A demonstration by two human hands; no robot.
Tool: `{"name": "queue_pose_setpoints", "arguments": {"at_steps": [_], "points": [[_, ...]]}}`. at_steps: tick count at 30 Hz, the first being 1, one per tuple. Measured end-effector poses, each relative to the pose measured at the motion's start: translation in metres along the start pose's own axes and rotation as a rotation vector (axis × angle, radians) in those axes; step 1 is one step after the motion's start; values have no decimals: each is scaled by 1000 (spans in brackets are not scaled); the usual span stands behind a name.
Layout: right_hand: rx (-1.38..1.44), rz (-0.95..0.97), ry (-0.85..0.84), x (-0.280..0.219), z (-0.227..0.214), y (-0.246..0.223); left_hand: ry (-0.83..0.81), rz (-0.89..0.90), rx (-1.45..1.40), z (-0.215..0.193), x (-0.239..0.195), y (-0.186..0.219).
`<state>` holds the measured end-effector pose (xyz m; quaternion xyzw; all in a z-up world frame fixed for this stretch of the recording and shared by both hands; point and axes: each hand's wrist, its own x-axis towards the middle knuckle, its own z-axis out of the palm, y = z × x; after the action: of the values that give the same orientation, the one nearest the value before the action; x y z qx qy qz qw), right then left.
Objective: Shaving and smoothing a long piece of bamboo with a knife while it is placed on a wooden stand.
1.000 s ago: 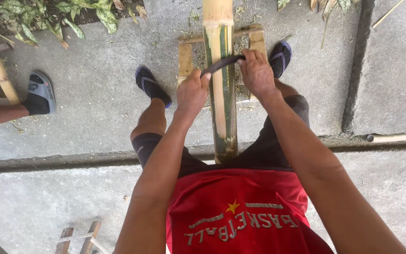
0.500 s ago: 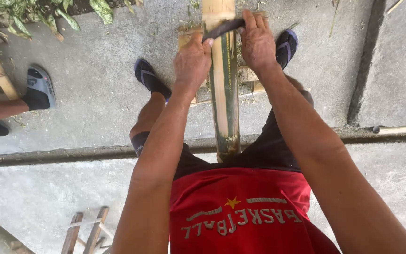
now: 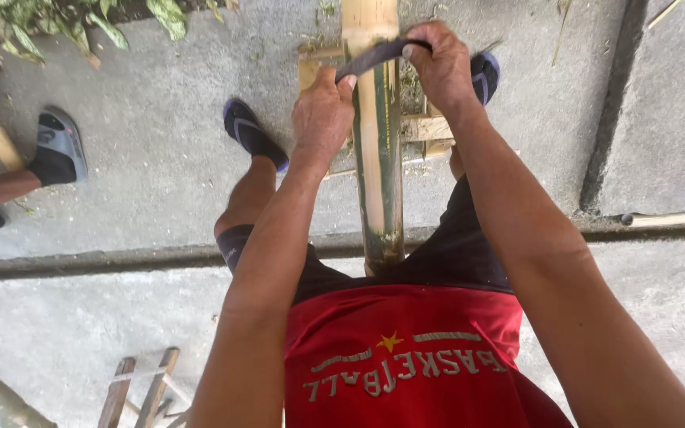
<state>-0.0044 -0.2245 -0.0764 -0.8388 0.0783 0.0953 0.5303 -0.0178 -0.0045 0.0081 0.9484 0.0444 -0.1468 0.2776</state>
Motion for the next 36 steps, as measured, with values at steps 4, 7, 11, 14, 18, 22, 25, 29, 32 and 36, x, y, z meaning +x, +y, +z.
{"name": "queue_pose_setpoints", "arguments": {"at_steps": [4, 7, 11, 14, 18, 22, 25, 29, 32, 36], "points": [[-69, -139, 24, -5, 1, 1, -109, -18, -8, -1, 0, -11], [9, 36, -5, 8, -7, -24, -52, 15, -14, -5, 8, 2], [-65, 311, -69, 5, -11, -51, -236, -177, -69, -31, -1, 30], [-125, 362, -130, -28, -5, -33, -320, -219, -69, -15, -29, 4], [9, -183, 57, -6, 5, 8, -28, 26, -17, -3, -12, -1], [-23, 76, 1, 7, -6, -24, -51, -26, -33, -11, -1, 16], [-49, 184, -23, -15, -5, -22, -139, -95, -46, -10, -16, 13], [-59, 119, 0, -20, 1, -20, -135, -65, 26, 0, -15, -1], [-130, 144, -6, 10, -5, -32, -95, -61, -22, -7, 7, 15], [-68, 4, 110, 11, 4, -7, -17, 19, -5, -4, 13, 9]]}}
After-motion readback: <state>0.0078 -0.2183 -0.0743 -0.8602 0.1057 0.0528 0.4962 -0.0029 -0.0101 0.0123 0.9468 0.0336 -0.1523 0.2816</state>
